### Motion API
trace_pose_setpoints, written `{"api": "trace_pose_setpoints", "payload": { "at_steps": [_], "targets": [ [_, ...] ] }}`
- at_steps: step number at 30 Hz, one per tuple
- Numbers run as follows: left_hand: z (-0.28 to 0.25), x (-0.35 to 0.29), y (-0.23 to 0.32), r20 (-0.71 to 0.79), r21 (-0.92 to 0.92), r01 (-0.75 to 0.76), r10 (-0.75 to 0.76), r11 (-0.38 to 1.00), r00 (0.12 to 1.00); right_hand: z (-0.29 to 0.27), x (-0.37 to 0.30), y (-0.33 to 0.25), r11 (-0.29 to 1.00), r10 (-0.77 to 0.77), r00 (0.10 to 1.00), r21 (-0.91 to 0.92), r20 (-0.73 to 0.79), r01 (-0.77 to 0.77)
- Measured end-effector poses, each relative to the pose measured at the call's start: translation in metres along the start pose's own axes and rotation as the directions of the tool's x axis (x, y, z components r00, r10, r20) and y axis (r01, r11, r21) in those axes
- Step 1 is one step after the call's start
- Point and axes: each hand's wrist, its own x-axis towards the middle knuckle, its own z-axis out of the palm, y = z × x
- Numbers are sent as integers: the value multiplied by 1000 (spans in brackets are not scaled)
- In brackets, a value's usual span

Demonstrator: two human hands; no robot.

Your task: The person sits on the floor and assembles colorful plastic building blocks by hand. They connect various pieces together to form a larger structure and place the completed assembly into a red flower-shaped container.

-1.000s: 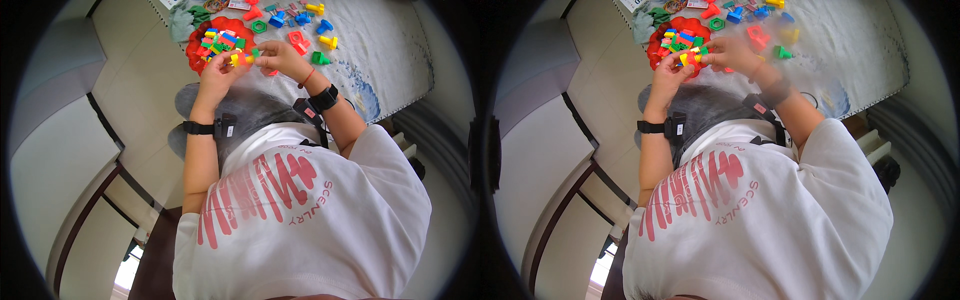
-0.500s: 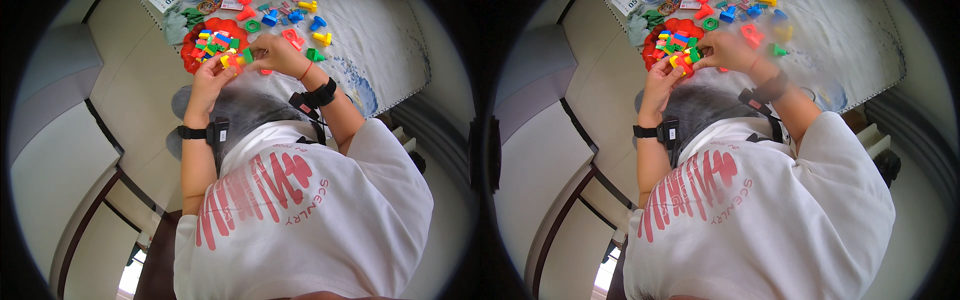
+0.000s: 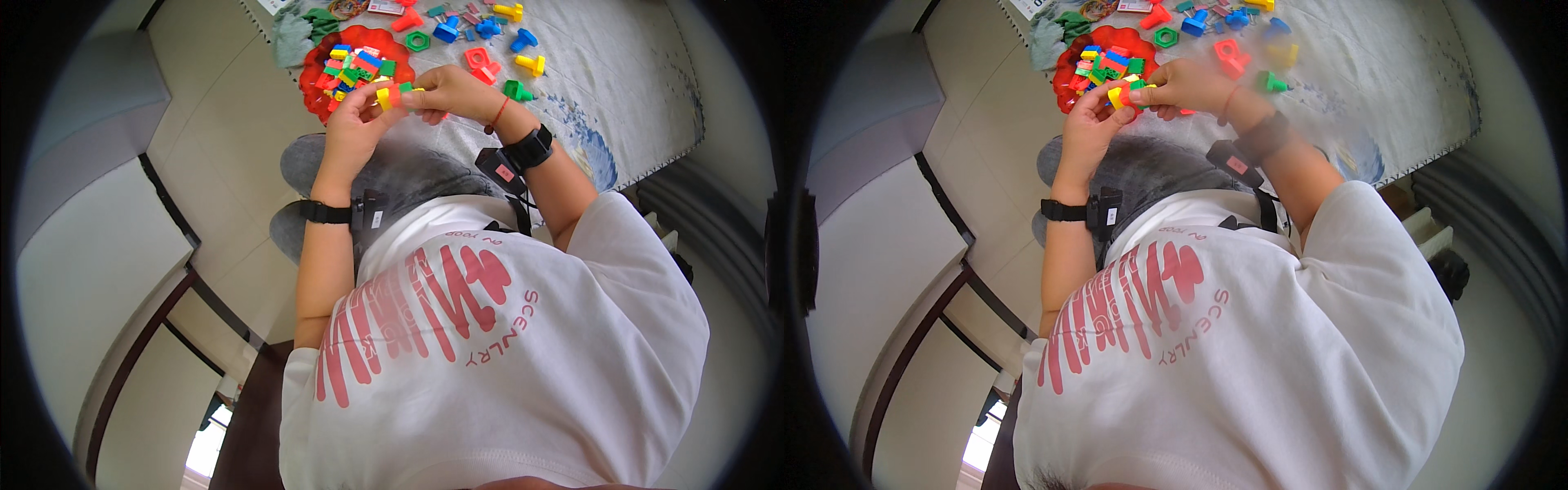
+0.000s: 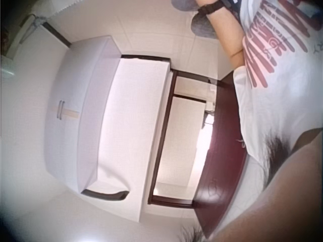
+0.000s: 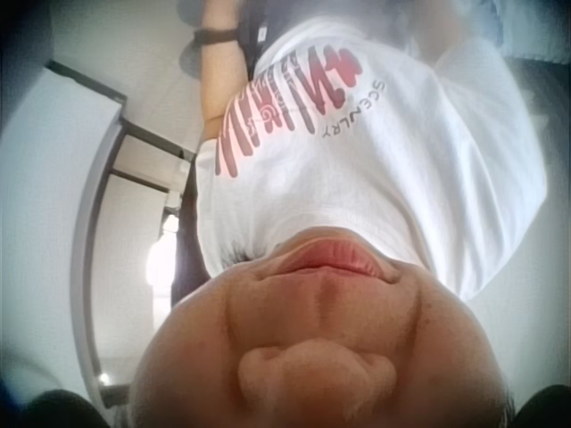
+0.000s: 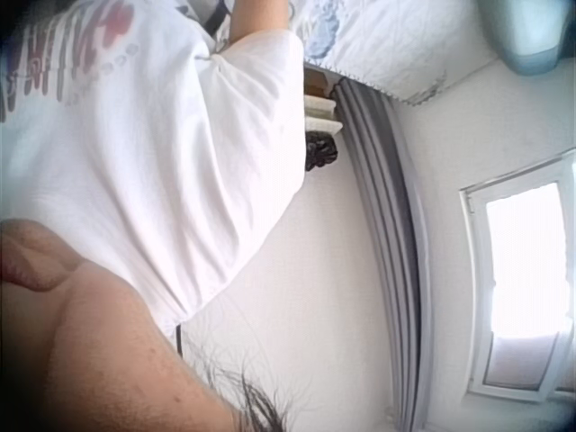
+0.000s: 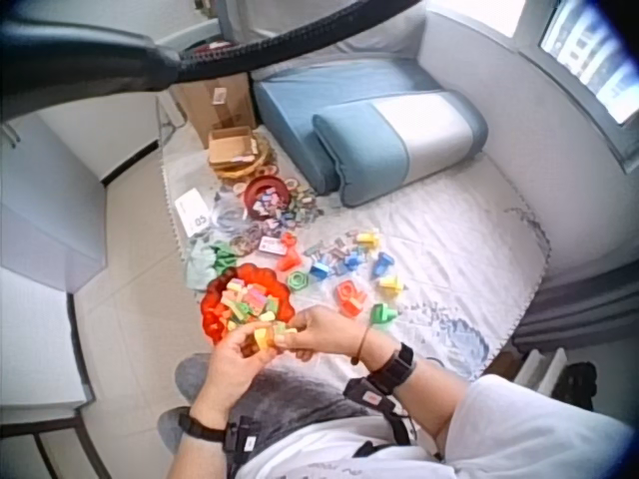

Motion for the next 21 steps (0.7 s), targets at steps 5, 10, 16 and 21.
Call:
{"api": "trace_pose_setpoints", "payload": {
  "at_steps": [5, 10, 16, 21],
  "targets": [
    [-10, 4, -3, -25, -14, 51, -51, 999, 998, 7, -5, -3, 988, -154, 988, 22, -31, 155],
    [-12, 2, -1, -26, -106, 100, -104, 989, 994, 6, 4, 5, 942, -329, 942, -94, -60, 323],
    [-9, 2, -8, -61, -146, 72, -81, 987, 995, 9, 7, 6, 952, -292, 950, -134, -113, 277],
    [-7, 3, -9, -78, -157, 100, -114, 983, 990, 20, 12, 17, 939, -206, 975, 262, -85, 222]
  ]
}}
